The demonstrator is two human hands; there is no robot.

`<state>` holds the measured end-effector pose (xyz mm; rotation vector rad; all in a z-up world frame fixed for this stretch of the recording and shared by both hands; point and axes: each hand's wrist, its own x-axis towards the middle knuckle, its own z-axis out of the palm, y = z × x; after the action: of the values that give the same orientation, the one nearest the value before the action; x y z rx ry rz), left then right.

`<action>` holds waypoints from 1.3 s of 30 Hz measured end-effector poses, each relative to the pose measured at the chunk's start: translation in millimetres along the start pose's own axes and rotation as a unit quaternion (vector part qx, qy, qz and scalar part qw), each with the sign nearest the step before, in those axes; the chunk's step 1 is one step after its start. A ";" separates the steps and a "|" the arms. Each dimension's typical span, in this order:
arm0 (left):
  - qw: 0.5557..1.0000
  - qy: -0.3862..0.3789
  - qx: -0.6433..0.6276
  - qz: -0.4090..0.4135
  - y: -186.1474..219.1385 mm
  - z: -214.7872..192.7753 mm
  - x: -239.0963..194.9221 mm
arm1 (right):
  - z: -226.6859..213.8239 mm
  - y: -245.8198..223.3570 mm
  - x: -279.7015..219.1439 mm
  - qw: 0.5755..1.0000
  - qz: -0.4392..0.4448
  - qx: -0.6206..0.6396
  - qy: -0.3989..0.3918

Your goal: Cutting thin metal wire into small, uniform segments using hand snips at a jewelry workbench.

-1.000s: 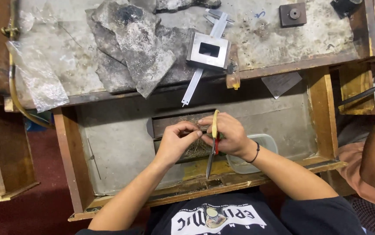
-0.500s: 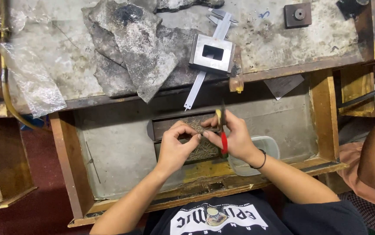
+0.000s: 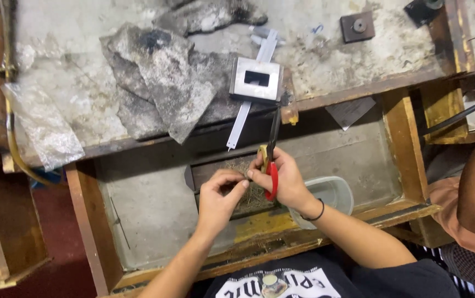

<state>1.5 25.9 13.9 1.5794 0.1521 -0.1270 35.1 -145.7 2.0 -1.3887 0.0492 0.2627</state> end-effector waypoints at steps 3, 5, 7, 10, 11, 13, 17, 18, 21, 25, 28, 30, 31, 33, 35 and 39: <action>0.998 0.039 -0.058 -0.010 -8.4 5.8 -7.4 | 3.6 -0.2 2.5 1.000 0.004 -0.004 -0.002; 0.995 0.058 -0.082 -0.017 -10.4 10.2 -11.6 | 6.3 -1.5 2.5 1.000 0.003 0.001 0.005; 0.991 0.077 -0.108 -0.027 -13.9 14.0 -12.4 | 8.1 -2.2 4.4 1.000 0.003 0.005 0.012; 0.981 0.101 -0.157 -0.056 -18.1 18.0 -13.6 | 10.3 -4.5 5.3 1.000 -0.002 0.001 0.009; 0.972 0.112 -0.190 -0.082 -15.3 18.5 -13.9 | 11.4 -8.6 4.5 1.000 0.001 0.015 -0.009; 0.961 0.124 -0.224 -0.108 -13.9 19.7 -12.5 | 13.2 -13.5 6.1 0.999 0.005 0.028 -0.027; 0.956 0.132 -0.237 -0.111 -16.3 21.9 -13.9 | 16.3 -15.4 6.6 0.999 0.011 0.032 -0.030; 0.955 0.130 -0.239 -0.117 -14.2 22.4 -11.5 | 16.8 -18.2 8.8 0.999 0.010 0.026 -0.030; 0.955 0.130 -0.249 -0.094 -14.1 23.1 -9.9 | 16.7 -21.5 8.9 0.999 0.005 0.025 -0.039; 0.953 0.136 -0.252 -0.097 -12.3 24.9 -10.2 | 17.4 -21.7 9.5 0.999 0.004 0.032 -0.041; 0.949 0.141 -0.268 -0.083 -14.0 25.7 -10.1 | 18.6 -22.7 11.7 0.996 -0.016 0.070 -0.054; 0.941 0.150 -0.288 -0.094 -15.9 24.9 -12.1 | 20.5 -23.8 12.1 0.997 -0.021 0.057 -0.053; 0.940 0.155 -0.288 -0.093 -15.3 27.9 -10.5 | 20.7 -21.3 13.7 0.996 -0.019 0.058 -0.058; 0.929 0.182 -0.313 -0.074 -15.5 32.0 -8.1 | 23.5 -14.3 17.4 0.999 -0.020 0.028 -0.016; 0.924 0.183 -0.326 -0.078 -12.3 29.6 -8.0 | 18.8 -17.8 20.1 0.999 -0.016 0.010 -0.034; 0.913 0.176 -0.359 -0.078 -16.7 26.6 -2.7 | -8.6 -17.0 20.6 0.995 -0.044 -0.085 -0.013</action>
<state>-3.7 -0.6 -2.5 0.8360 0.5457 0.0889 59.8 -153.6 12.9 -1.5513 -0.0564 0.2153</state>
